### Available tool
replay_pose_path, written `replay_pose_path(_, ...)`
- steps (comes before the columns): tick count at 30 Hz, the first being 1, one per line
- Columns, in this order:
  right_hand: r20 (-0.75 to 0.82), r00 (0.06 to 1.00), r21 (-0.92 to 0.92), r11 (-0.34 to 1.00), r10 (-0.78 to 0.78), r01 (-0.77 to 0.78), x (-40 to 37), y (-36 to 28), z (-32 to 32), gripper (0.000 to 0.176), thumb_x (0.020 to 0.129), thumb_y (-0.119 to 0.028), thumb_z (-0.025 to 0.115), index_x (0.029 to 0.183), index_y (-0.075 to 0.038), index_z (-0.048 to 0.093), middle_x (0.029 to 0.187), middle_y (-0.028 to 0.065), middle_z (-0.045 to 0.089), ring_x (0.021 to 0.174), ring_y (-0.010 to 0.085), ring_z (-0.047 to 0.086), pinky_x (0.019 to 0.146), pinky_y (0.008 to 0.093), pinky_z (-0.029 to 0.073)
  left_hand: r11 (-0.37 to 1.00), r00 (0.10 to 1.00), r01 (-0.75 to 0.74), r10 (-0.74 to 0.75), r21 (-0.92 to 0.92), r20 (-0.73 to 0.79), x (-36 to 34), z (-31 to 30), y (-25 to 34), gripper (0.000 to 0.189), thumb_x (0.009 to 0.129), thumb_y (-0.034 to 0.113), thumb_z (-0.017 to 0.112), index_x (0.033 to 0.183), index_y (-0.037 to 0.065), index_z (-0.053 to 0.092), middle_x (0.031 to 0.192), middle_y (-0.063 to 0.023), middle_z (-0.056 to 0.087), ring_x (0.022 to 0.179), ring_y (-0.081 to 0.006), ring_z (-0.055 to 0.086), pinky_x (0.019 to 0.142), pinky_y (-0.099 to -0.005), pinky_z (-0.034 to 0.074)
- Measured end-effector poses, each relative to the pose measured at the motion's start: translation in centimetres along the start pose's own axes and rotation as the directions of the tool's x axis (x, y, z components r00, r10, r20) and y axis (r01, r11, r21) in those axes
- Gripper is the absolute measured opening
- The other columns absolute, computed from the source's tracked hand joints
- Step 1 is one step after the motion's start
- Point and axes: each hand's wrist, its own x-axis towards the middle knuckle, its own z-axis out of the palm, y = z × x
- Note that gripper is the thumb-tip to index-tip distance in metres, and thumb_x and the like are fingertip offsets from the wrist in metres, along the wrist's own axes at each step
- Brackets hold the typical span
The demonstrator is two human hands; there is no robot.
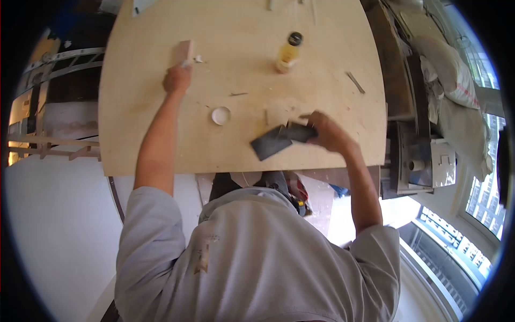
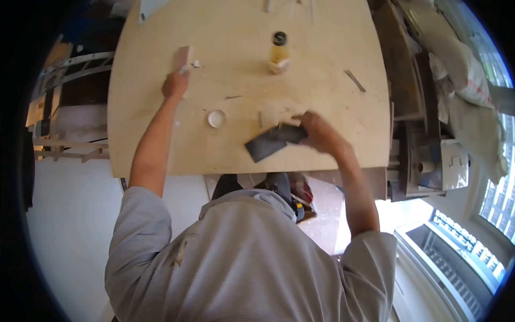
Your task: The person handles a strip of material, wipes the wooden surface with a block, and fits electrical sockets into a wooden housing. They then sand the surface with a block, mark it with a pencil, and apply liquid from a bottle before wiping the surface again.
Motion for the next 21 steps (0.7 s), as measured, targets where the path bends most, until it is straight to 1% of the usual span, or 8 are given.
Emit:
replay_pose_path(3,-0.026,0.991,-0.119,0.984,-0.133,0.129,1.5,-5.3,6.1,0.061,0.063,-0.002,0.071,0.120,-0.004,0.049,0.106,0.0188,0.052,0.104,0.0367,0.049,0.090,0.0404,0.042,0.998,0.997,-0.049,0.051,-0.026,0.054,0.4,-0.8,-1.1,0.043,0.080,0.047,0.058,0.095,0.008,0.068,0.096,-0.0165,0.066,0.094,-0.0321,0.063,0.078,-0.0434,0.050)
replay_pose_path(4,-0.058,0.995,-0.201,0.977,-0.082,0.068,1.7,-6.5,7.3,0.052,0.067,0.002,0.062,0.118,-0.005,0.050,0.102,0.0177,0.051,0.101,0.0366,0.050,0.090,0.0406,0.042,0.993,0.994,-0.078,0.085,-0.083,0.075,0.3,-1.8,-1.6,0.045,0.078,0.048,0.059,0.094,0.008,0.068,0.094,-0.0169,0.066,0.094,-0.0316,0.063,0.078,-0.0433,0.050)
replay_pose_path(8,-0.222,0.972,-0.423,0.906,-0.073,-0.029,1.7,-8.7,9.1,0.044,0.068,0.004,0.060,0.110,-0.007,0.054,0.098,0.0157,0.052,0.100,0.0341,0.051,0.084,0.0403,0.044,0.937,0.957,-0.209,0.255,-0.282,0.138,1.5,-2.7,-6.0,0.051,0.074,0.053,0.063,0.084,0.003,0.067,0.084,-0.0151,0.066,0.080,-0.0261,0.066,0.068,-0.0374,0.052)
replay_pose_path(10,-0.239,0.970,-0.438,0.897,-0.054,-0.058,1.7,-8.0,10.5,0.045,0.064,0.003,0.068,0.106,-0.007,0.055,0.096,0.0149,0.055,0.097,0.0348,0.053,0.080,0.0398,0.045,0.784,0.893,-0.111,0.348,-0.611,0.284,0.7,-3.1,-9.6,0.051,0.075,0.055,0.063,0.078,0.004,0.065,0.078,-0.0108,0.065,0.066,-0.0203,0.063,0.055,-0.0320,0.048)
replay_pose_path(13,-0.270,0.935,-0.191,0.940,0.228,-0.284,0.4,-12.4,10.3,0.041,0.064,0.002,0.069,0.102,-0.005,0.056,0.085,0.0142,0.062,0.087,0.0376,0.058,0.074,0.0409,0.048,0.257,0.763,0.343,0.484,-0.904,0.427,-2.3,-2.6,-14.2,0.045,0.080,0.054,0.060,0.078,0.009,0.060,0.071,-0.0026,0.060,0.047,-0.0103,0.051,0.037,-0.0251,0.035)
replay_pose_path(16,-0.365,0.827,0.323,0.891,0.428,-0.318,0.0,-19.1,11.8,0.040,0.066,-0.006,0.075,0.101,0.000,0.058,0.086,0.0097,0.067,0.080,0.0240,0.063,0.073,0.0350,0.049,-0.014,0.666,0.565,0.598,-0.825,0.446,-6.5,-3.7,-18.4,0.043,0.085,0.048,0.057,0.096,0.007,0.060,0.078,-0.0033,0.064,0.054,-0.0112,0.055,0.041,-0.0255,0.037)
replay_pose_path(19,-0.297,0.814,0.806,0.589,0.500,-0.067,1.2,-23.6,15.6,0.042,0.068,-0.010,0.077,0.105,0.001,0.059,0.092,0.0063,0.066,0.083,0.0148,0.061,0.075,0.0292,0.049,-0.149,0.590,0.689,0.684,-0.709,0.429,-9.2,-2.2,-20.2,0.046,0.086,0.045,0.056,0.109,0.005,0.057,0.088,-0.0066,0.066,0.075,-0.0161,0.064,0.053,-0.0250,0.045)
replay_pose_path(21,-0.092,0.799,0.949,0.295,0.594,-0.109,3.2,-29.0,15.7,0.038,0.072,-0.008,0.073,0.105,0.001,0.057,0.092,0.0075,0.064,0.085,0.0165,0.062,0.073,0.0308,0.051,-0.158,0.581,0.716,0.676,-0.680,0.454,-11.9,-3.2,-21.0,0.049,0.087,0.045,0.054,0.116,0.005,0.054,0.096,-0.0095,0.066,0.084,-0.0173,0.064,0.055,-0.0255,0.046)
